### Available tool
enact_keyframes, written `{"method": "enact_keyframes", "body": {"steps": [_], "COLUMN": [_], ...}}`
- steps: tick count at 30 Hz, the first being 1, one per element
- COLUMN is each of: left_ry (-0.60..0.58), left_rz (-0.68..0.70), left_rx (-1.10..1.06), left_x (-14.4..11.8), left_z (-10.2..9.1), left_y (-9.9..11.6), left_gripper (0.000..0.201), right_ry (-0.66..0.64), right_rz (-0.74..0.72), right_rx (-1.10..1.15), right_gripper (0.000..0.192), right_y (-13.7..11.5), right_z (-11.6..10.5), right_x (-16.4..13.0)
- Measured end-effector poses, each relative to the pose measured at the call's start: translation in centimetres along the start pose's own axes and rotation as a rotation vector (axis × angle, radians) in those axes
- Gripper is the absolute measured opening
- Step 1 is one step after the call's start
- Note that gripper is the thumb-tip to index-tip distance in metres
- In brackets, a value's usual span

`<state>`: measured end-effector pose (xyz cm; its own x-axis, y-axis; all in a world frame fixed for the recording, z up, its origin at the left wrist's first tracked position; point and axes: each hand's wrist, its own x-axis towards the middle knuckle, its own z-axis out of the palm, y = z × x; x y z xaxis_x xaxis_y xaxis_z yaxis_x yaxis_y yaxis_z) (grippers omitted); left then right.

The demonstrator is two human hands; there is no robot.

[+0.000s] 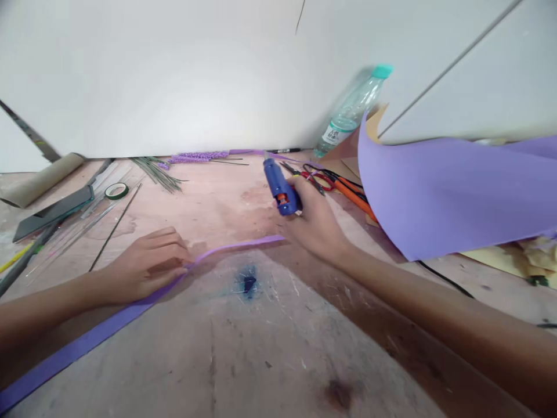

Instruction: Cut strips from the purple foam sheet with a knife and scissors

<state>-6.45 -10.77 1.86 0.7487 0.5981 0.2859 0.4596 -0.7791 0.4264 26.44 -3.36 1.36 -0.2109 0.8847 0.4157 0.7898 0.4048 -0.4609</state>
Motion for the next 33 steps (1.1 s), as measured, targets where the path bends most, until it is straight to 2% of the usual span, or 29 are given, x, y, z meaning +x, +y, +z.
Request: {"method": "enact_keyframes", "body": {"steps": [2,6,9,11,15,18,21,26,30,33], "left_ry": [-0.058,-0.264,-0.417,-0.439,-0.327,-0.253,-0.227,-0.169,-0.065,0.002], "left_rz": [0.094,0.197,0.213,0.176,0.052,-0.086,-0.213,-0.338,-0.44,-0.473], "left_rx": [0.054,0.018,0.004,0.01,0.12,0.249,0.378,0.506,0.548,0.556], "left_x": [1.4,4.2,5.5,5.7,5.0,4.3,4.3,5.5,7.0,7.2], "left_z": [0.6,1.9,2.8,3.2,3.3,3.0,2.6,1.9,1.2,0.3], "left_y": [-0.2,-0.2,0.3,0.5,-0.1,-0.9,-1.8,-4.2,-6.3,-7.0], "left_gripper": [0.028,0.049,0.055,0.06,0.07,0.074,0.074,0.069,0.063,0.061], "right_ry": [-0.045,-0.087,-0.062,-0.027,0.024,-0.001,-0.023,-0.032,-0.038,-0.039], "right_rz": [-0.011,0.008,0.064,0.084,0.08,0.092,0.1,0.095,0.1,0.107], "right_rx": [0.036,0.091,0.126,0.149,0.164,0.176,0.177,0.178,0.153,0.156], "right_gripper": [0.021,0.024,0.018,0.017,0.018,0.018,0.019,0.016,0.015,0.015], "right_y": [-0.8,-1.2,-1.0,-0.8,-0.7,-0.7,-0.6,-0.8,-0.7,-0.6], "right_z": [0.3,0.9,1.1,1.0,1.0,1.0,1.1,1.1,1.1,1.2], "right_x": [-0.8,-1.4,-1.5,-1.5,-1.6,-1.7,-1.7,-1.6,-1.6,-1.5]}}
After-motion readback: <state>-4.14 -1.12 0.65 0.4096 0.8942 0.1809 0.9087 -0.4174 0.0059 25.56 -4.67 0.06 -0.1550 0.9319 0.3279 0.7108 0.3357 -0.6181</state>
